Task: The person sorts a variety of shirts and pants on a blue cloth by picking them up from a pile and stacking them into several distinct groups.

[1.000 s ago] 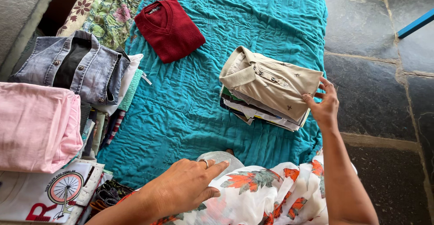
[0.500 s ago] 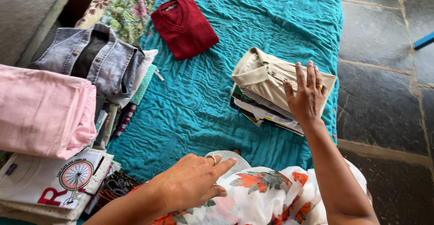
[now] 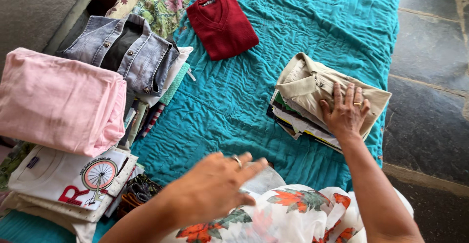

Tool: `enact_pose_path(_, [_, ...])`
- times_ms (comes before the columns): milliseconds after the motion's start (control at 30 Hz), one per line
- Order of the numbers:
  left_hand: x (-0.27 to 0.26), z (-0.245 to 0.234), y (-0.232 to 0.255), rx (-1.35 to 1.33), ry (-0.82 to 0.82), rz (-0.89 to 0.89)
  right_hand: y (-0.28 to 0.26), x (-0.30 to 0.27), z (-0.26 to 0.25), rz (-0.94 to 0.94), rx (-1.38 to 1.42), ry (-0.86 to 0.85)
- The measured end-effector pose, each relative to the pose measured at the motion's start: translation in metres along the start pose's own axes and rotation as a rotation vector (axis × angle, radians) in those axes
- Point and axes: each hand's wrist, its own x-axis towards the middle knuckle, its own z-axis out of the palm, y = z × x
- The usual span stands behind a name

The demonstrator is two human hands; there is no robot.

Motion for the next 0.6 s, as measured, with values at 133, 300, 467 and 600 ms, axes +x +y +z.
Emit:
enact_pose_path(133, [-0.042,0.001,-0.032,-0.119,0.517,-0.008,0.004,-0.002,-0.003,0.001,0.091,-0.006])
enact_pose_path(300, [-0.075,0.065,-0.098,-0.361,0.979,-0.395,0.005,-0.003,-0.023,-0.034,0.179,-0.029])
enact_pose_path(467, [-0.103,0.178,-0.176,-0.048,1.193,-0.823,-0.016,-0.012,-0.063,-0.088,0.276,-0.018])
enact_pose_path(600, [-0.139,0.239,-0.225,0.226,0.992,-1.318,-0.042,-0.025,-0.088,-0.169,0.375,-0.038])
